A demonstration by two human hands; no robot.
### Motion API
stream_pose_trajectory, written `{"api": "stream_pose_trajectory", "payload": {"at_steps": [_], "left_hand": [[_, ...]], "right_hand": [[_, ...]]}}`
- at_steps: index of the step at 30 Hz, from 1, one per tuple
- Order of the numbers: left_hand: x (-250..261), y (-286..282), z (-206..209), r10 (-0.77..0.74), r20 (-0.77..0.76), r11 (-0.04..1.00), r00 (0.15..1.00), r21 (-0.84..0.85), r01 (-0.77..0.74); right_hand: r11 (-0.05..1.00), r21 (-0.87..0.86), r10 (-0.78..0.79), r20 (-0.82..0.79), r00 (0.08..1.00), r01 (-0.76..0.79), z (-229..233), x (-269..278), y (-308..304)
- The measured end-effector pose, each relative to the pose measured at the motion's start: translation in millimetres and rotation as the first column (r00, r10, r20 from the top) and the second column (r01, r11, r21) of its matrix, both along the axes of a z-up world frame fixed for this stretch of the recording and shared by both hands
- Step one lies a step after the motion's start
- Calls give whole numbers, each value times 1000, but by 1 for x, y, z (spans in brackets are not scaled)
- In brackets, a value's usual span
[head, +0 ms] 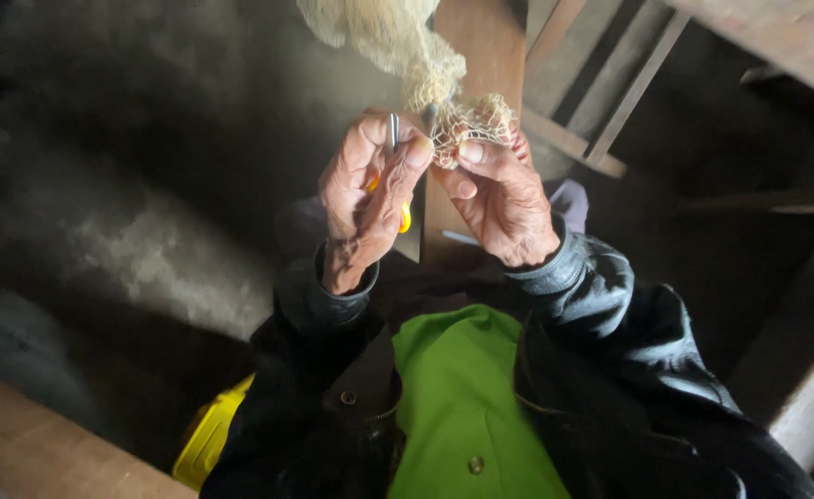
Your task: Using a netting needle to repair or weave the mesh of a fishing net.
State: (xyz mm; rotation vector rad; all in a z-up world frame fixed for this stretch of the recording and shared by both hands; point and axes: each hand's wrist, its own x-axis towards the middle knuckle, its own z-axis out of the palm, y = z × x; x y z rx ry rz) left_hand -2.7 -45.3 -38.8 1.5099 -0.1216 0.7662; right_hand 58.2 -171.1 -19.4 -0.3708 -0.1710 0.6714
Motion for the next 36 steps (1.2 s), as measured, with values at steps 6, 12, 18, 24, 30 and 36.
{"api": "stream_pose_trajectory", "payload": {"at_steps": [6, 12, 18, 24, 30, 36], "left_hand": [[13, -1, 43, 54, 24, 992, 998, 116, -56], [22, -8, 72, 46, 71, 981, 996, 183, -59], [18, -11, 75, 80, -27, 989, 996, 126, -77], [-9, -3, 48, 60, -266, 946, 962, -292, -139], [4, 30, -13, 106, 416, 766, 903, 545, -341], [1, 14, -18, 131, 261, 871, 956, 430, -237]], "right_hand": [[998, 43, -41, 69, 997, 39, 1, 17, -4], [981, 86, -185, 156, 970, 174, 35, 20, -6], [937, 167, -334, 170, 927, 307, 38, 25, -6], [868, 167, -495, 206, 844, 468, 36, 37, -24], [830, 212, -551, 165, 818, 516, 41, 43, -38], [823, 191, -557, 90, 825, 535, 29, 42, -54]]}}
